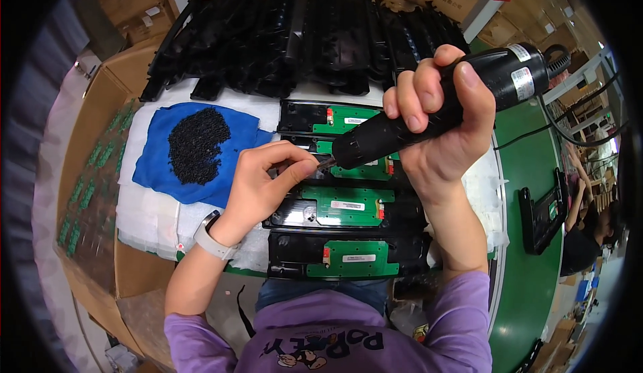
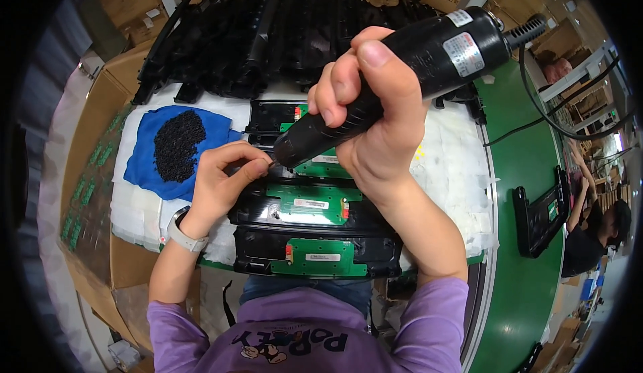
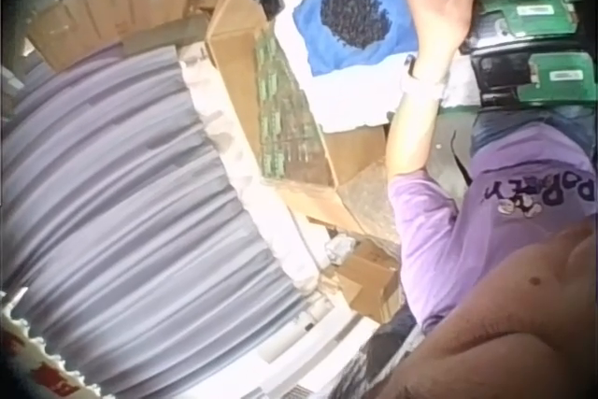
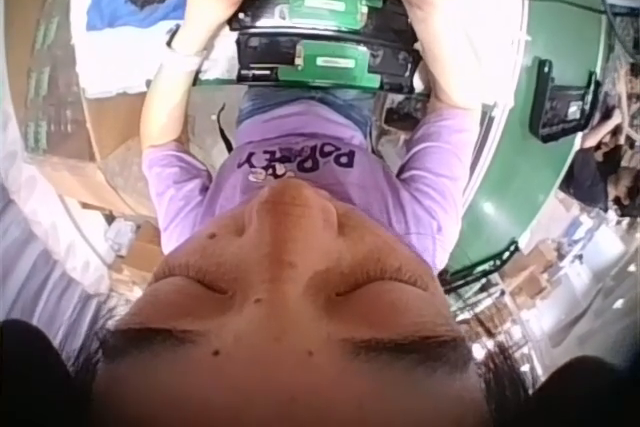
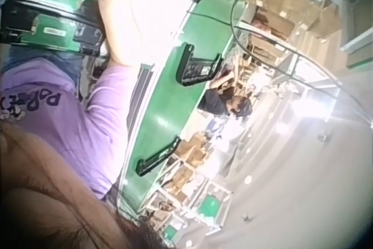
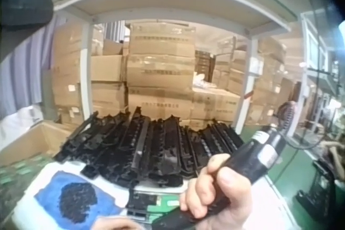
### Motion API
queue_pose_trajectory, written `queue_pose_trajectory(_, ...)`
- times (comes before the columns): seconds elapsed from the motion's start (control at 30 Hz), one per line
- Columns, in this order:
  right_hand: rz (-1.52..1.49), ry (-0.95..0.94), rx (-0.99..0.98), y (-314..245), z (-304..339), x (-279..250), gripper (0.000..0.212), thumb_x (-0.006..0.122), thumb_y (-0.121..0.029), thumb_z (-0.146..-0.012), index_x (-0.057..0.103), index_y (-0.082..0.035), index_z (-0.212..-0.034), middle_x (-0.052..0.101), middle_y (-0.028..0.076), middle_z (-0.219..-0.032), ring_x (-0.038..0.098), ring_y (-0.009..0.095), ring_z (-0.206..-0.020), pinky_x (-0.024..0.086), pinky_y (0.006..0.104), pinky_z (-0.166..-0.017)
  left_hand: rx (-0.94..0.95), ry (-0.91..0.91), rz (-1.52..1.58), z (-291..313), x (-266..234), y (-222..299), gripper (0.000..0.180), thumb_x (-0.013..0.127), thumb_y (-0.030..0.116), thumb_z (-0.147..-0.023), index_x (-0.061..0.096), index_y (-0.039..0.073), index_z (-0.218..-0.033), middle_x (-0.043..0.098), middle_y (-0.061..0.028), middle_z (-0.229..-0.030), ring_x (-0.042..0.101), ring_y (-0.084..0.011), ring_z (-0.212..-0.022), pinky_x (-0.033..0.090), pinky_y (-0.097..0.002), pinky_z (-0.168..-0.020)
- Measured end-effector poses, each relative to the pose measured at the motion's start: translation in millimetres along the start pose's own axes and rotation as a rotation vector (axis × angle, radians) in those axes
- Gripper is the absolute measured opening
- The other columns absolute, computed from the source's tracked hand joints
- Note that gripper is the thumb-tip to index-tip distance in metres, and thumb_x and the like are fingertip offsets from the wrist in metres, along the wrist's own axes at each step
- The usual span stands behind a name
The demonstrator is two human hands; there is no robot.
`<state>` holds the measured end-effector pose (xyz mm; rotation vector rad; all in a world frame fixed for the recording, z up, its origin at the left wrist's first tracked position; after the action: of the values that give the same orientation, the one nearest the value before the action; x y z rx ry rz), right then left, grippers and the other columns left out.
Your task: Installing green circuit boards onto black toner cartridge bodies and securing them with screws using an electric screwdriver.
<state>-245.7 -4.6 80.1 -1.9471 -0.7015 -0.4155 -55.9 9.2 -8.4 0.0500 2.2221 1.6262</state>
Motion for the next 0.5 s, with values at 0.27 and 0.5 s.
queue_pose_trajectory(0.27,-0.014,-0.021,-0.027,-1.7,-1.0,-1.6,0.023,0.048,-0.028,-0.088,0.053,-0.007,-0.097,0.044,-0.001,-0.06,0.042,0.012,-0.048,0.04,0.0302,-0.057,-0.049,-0.032,0.11,0.1,2.2,-8.4,0.009,0.065,0.005,-0.08,0.065,-0.002,-0.084,0.061,-0.0046,-0.075,0.054,-0.0083,-0.067,0.042,-0.0198,-0.06)
queue_pose_trajectory(0.5,-0.017,-0.017,-0.01,0.8,0.6,0.0,0.024,0.047,-0.029,-0.088,0.053,-0.007,-0.098,0.044,-0.001,-0.06,0.042,0.012,-0.048,0.04,0.0307,-0.057,-0.109,-0.044,0.201,1.9,3.8,-9.9,0.007,0.064,0.003,-0.081,0.065,-0.002,-0.086,0.062,-0.0037,-0.078,0.054,-0.0059,-0.069,0.042,-0.018,-0.061)
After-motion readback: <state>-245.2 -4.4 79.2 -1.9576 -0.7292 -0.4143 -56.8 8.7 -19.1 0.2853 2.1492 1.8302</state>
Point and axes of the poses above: each hand's wrist, its own z-axis away from the middle knuckle, its own x-axis out of the palm, y = z × x, the point moved 2 cm from there along -z, towards the middle knuckle
